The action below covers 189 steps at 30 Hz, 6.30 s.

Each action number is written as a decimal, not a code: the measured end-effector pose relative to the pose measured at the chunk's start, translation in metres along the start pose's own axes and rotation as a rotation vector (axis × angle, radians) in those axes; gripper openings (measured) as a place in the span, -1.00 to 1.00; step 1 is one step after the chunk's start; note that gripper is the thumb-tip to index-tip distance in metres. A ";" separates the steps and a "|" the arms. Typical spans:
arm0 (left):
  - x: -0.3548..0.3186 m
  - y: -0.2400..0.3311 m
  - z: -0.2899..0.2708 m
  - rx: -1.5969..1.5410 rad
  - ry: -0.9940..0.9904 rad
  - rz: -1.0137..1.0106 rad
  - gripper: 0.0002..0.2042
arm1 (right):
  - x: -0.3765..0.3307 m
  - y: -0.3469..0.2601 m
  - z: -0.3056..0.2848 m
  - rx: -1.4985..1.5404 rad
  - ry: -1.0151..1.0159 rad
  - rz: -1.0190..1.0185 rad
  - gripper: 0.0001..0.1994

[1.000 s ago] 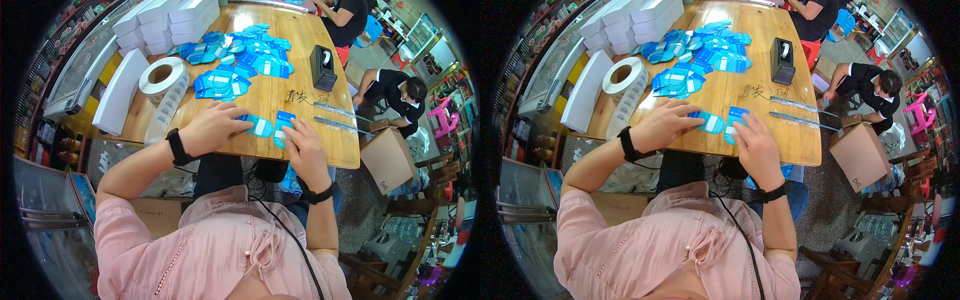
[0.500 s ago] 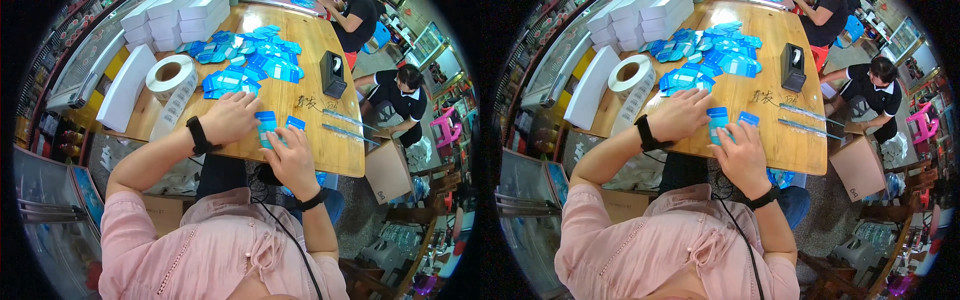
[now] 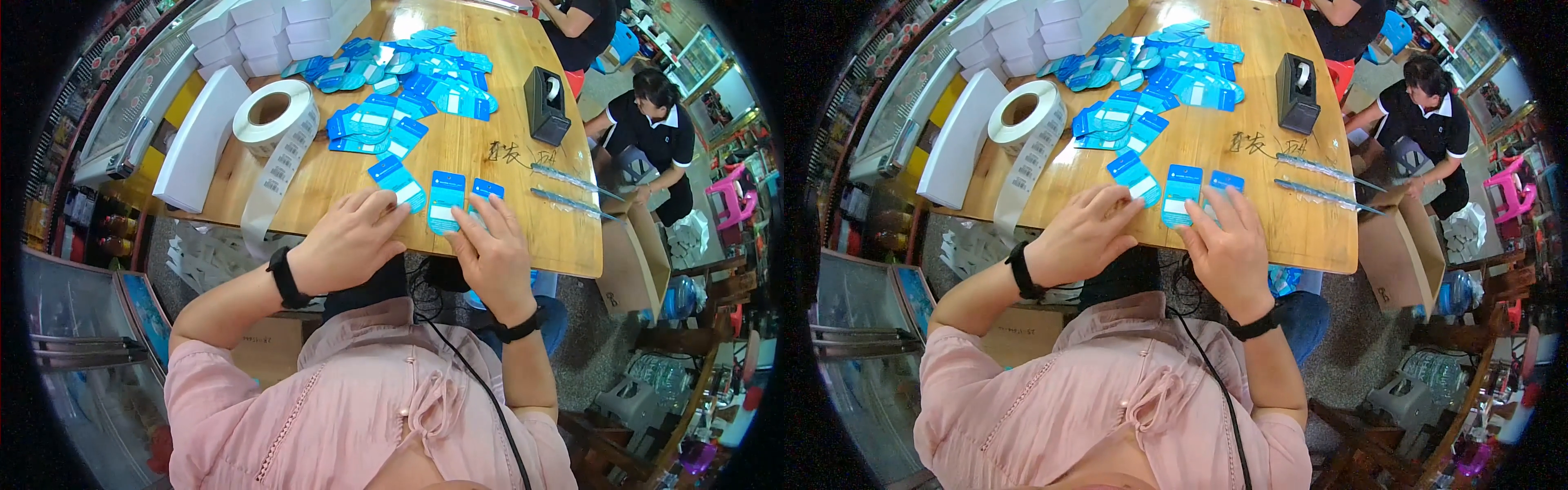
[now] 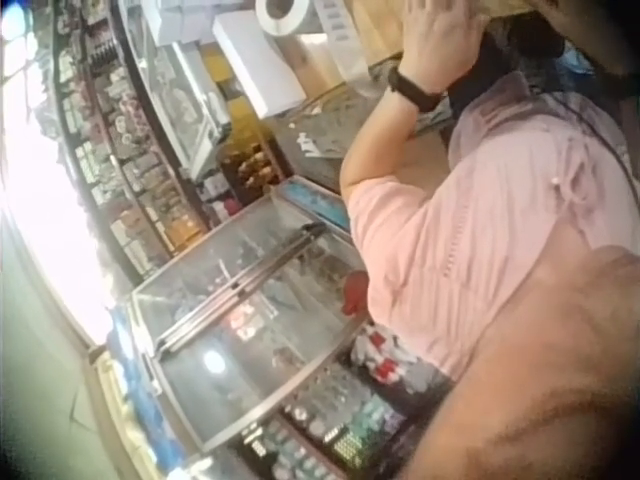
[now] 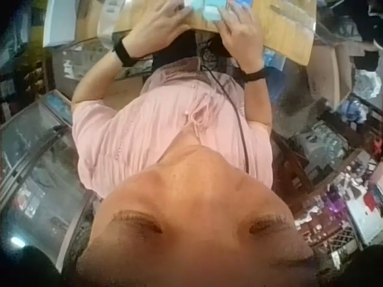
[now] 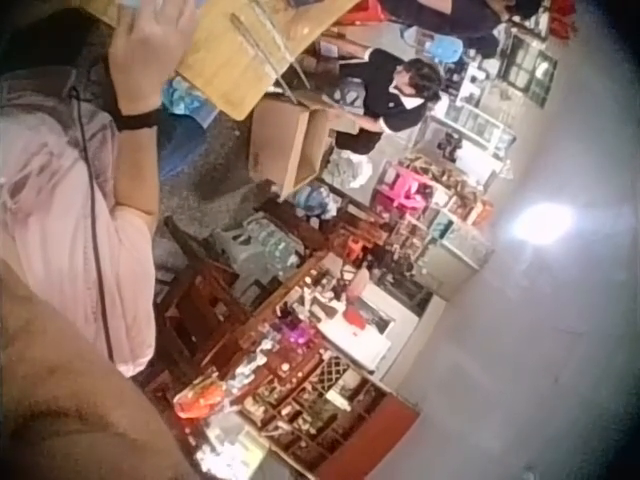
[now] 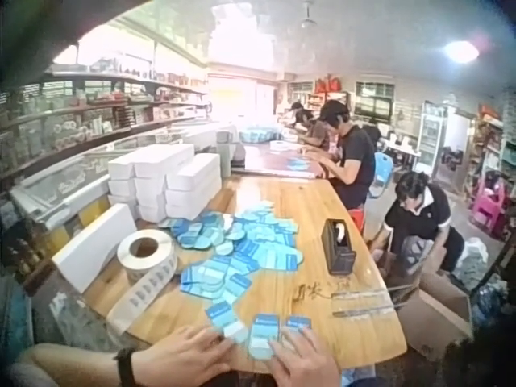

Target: Applying labels to small blue packets at a workbench in a workshop.

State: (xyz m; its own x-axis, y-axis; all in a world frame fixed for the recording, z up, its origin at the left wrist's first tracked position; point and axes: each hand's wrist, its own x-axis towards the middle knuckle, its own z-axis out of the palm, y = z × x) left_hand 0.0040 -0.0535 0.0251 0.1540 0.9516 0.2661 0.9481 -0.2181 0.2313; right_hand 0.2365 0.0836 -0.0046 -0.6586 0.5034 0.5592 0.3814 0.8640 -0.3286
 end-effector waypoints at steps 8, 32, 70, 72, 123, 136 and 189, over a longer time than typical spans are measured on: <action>-0.020 -0.019 0.001 -0.151 0.064 0.106 -0.64 | 0.001 0.007 -0.008 0.024 -0.117 -0.017 -0.69; 0.003 -0.012 0.025 -0.131 0.217 -0.024 -0.73 | 0.002 -0.004 -0.002 -0.087 -0.151 0.011 -0.64; -0.075 -0.074 -0.038 0.125 0.657 -0.440 -0.52 | -0.003 0.007 -0.018 0.060 0.017 0.140 -0.61; -0.090 -0.093 -0.045 0.128 0.652 -0.560 -0.56 | 0.000 -0.003 -0.010 0.074 0.019 0.111 -0.61; -0.079 -0.002 -0.032 -0.615 0.279 -0.375 -0.89 | 0.025 -0.106 0.047 0.451 0.088 -0.311 -0.75; -0.021 0.025 -0.006 -0.542 0.271 -0.076 -0.96 | -0.011 -0.060 0.008 1.079 -0.080 0.537 -0.86; 0.056 0.046 0.061 -0.119 0.286 0.160 -0.53 | -0.022 0.079 -0.081 0.801 0.084 0.998 -0.75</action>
State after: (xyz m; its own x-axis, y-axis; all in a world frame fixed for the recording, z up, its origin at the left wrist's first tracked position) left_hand 0.0730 0.0029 -0.0061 0.1978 0.8076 0.5556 0.8768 -0.3992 0.2682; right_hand 0.3337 0.1405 0.0186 -0.2605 0.9527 -0.1564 0.1695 -0.1144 -0.9789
